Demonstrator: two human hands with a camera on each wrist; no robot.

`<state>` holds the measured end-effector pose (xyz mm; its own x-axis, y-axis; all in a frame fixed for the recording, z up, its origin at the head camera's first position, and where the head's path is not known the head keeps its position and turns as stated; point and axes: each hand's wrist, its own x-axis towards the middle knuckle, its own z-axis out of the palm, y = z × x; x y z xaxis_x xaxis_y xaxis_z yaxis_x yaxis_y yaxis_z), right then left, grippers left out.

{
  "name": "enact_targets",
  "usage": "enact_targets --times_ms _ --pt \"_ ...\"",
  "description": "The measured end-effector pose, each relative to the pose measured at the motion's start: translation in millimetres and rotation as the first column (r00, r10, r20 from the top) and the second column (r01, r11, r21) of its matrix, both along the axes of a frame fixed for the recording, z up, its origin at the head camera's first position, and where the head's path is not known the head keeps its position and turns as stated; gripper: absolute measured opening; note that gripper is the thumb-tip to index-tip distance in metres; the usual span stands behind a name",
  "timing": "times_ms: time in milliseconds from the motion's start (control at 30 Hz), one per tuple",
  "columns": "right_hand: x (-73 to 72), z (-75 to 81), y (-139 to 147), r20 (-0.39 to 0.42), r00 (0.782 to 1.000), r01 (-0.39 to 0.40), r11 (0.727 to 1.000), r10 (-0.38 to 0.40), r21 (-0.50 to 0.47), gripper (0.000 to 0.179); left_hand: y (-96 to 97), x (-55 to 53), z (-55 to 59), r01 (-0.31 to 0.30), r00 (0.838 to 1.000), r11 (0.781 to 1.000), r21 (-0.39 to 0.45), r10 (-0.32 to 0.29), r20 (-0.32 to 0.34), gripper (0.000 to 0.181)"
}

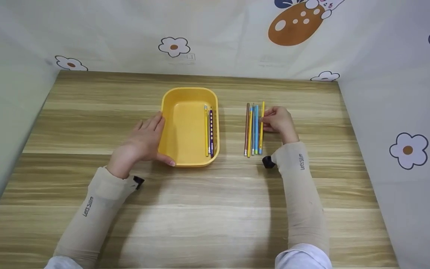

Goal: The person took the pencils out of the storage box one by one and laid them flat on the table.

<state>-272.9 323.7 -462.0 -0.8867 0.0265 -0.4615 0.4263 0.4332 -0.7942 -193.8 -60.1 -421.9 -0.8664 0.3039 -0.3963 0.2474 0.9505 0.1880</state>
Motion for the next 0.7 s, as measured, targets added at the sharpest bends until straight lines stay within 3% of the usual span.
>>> enact_targets --times_ms 433,700 --pt "-0.9 -5.0 -1.4 0.053 0.997 -0.052 0.998 0.053 -0.029 0.039 -1.8 -0.7 -0.4 0.028 1.000 1.000 -0.007 -0.028 -0.012 0.142" --pt "1.2 -4.5 -0.4 0.054 0.996 -0.064 0.997 0.065 -0.031 0.035 -1.4 0.0 -0.4 0.009 1.000 1.000 0.019 -0.008 -0.011 0.141"
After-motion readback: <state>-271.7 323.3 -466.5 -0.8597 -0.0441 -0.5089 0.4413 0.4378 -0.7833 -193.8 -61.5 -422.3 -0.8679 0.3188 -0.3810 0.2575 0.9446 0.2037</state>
